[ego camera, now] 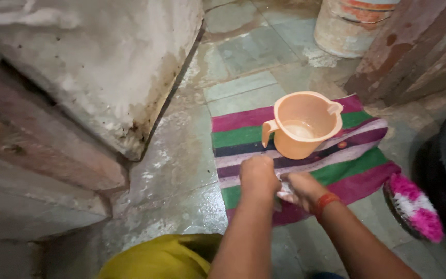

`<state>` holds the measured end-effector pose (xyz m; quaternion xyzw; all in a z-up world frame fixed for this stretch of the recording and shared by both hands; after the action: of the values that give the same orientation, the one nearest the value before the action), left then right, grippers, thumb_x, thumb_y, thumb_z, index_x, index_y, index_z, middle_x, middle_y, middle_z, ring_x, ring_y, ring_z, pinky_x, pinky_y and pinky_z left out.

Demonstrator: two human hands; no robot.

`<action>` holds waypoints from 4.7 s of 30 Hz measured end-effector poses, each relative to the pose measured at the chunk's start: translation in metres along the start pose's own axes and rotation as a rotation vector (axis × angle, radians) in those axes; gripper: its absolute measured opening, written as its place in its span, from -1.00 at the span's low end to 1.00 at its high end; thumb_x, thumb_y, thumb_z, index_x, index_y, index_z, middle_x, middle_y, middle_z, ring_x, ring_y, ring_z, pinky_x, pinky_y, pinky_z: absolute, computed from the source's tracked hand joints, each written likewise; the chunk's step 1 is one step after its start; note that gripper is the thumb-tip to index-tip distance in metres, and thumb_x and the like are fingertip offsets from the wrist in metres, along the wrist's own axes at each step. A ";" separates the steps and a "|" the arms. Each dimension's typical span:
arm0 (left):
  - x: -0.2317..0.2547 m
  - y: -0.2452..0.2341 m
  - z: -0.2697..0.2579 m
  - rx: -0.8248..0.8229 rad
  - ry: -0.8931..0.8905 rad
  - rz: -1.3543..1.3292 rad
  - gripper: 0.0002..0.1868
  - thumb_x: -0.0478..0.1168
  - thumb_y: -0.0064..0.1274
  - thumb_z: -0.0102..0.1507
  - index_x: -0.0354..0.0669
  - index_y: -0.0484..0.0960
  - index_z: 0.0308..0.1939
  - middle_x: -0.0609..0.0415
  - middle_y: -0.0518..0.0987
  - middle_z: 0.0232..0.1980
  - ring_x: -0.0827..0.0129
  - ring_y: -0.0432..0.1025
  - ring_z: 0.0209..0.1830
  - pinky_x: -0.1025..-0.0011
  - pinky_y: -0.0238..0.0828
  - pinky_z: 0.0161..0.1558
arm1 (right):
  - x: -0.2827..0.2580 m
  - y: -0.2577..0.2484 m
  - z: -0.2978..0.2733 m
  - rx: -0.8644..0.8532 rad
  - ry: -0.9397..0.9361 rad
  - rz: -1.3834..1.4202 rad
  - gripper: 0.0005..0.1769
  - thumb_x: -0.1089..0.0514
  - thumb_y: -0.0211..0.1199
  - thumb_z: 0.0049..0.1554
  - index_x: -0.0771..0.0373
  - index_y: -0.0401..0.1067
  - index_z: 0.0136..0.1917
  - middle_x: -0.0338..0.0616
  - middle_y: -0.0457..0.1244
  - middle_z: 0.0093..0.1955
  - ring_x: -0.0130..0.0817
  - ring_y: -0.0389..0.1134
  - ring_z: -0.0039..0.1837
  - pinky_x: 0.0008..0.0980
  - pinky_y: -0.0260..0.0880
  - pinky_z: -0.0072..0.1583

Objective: The person prepares a soapy solution by pouring liquid detergent into a jug of water and mixing it by hand. They then pour the soapy water onto a striped mat on the floor and scrub the mat with a pink brush, working the soap into the fabric.

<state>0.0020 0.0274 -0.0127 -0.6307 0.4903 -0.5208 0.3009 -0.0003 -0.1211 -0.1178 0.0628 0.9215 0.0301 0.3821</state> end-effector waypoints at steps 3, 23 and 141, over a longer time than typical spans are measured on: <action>-0.016 -0.018 0.003 0.084 -0.014 0.013 -0.66 -0.19 0.37 0.02 -0.14 0.76 -0.14 -0.15 0.68 -0.04 0.04 0.59 0.04 0.22 0.53 0.09 | -0.011 0.014 0.002 -0.012 -0.004 -0.051 -0.79 0.14 0.07 0.27 0.33 0.39 0.05 -0.14 0.28 -0.10 -0.33 0.35 -0.13 -0.35 0.52 -0.06; -0.193 -0.044 0.023 0.531 -0.675 -0.191 -0.74 -0.22 0.21 0.14 -0.12 0.75 -0.09 -0.16 0.66 0.11 -0.08 0.49 0.18 0.11 0.49 0.15 | -0.065 0.172 -0.008 -0.345 -0.083 -0.079 -0.60 0.44 0.08 0.15 0.51 0.36 0.27 0.06 0.33 0.22 -0.20 0.40 0.27 -0.36 0.49 0.27; -0.018 0.003 0.194 0.286 -0.186 -0.371 -0.62 -0.09 0.05 0.07 -0.28 0.75 -0.19 -0.37 0.63 -0.08 -0.20 0.54 0.00 0.00 0.43 0.10 | 0.023 -0.293 0.170 0.898 -0.186 -0.764 -0.37 -0.15 0.32 0.19 0.54 0.52 0.17 0.46 0.37 0.09 0.26 0.39 0.21 -0.01 0.33 0.21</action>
<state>0.1858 0.0174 -0.0758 -0.7061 0.2578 -0.5709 0.3303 0.0773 -0.4066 -0.2842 -0.1154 0.7641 -0.5076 0.3811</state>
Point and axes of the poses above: each hand's wrist, its own z-axis towards the middle knuckle, its own y-axis out of the palm, x = y × z, the point moved 1 cm from there along z, towards the middle knuckle
